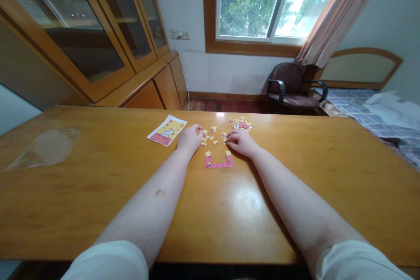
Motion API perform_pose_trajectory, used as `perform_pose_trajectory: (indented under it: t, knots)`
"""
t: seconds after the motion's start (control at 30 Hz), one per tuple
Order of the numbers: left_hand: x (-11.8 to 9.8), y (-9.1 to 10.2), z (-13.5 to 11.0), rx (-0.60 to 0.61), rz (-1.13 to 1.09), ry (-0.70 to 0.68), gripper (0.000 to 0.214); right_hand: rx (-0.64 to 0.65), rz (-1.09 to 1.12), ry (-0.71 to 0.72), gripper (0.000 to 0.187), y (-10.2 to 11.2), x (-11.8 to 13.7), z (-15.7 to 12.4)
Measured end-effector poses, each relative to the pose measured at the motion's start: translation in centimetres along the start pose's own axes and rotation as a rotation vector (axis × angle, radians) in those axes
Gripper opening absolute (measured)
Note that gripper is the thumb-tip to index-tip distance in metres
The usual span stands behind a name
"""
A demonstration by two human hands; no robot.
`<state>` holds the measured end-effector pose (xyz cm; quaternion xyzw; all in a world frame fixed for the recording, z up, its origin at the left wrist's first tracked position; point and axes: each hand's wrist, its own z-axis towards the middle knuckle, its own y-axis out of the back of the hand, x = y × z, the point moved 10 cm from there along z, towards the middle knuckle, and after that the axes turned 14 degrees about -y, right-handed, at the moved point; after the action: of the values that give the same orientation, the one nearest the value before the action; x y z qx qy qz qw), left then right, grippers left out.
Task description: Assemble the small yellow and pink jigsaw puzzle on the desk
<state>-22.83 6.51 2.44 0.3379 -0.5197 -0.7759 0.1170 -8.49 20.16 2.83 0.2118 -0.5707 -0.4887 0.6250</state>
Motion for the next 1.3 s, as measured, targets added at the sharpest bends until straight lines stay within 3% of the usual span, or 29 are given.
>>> perform_pose_trajectory:
  t: [0.17, 0.43, 0.6, 0.97, 1.3]
  knots:
    - [1.1, -0.1, 0.2, -0.064, -0.11, 0.022, 0.024, -0.004, -0.041, -0.013, 0.016, -0.2, -0.4, -0.1]
    - [2.4, 1.1, 0.4, -0.278, -0.327, 0.015, 0.025, 0.001, -0.028, 0.003, 0.015, 0.1, 0.0, -0.2]
    - [2.4, 1.6, 0.5, -0.316, -0.251, -0.035, 0.033, -0.026, 0.001, -0.023, 0.012, 0.4, -0.3, -0.1]
    - [2.6, 2.0, 0.5, -0.318, -0.182, -0.034, 0.04, -0.035, 0.014, -0.043, 0.015, 0.6, -0.8, 0.1]
    - [0.9, 0.5, 0.3, -0.081, 0.053, -0.025, 0.031, -0.037, 0.036, -0.051, 0.015, 0.7, -0.8, 0.2]
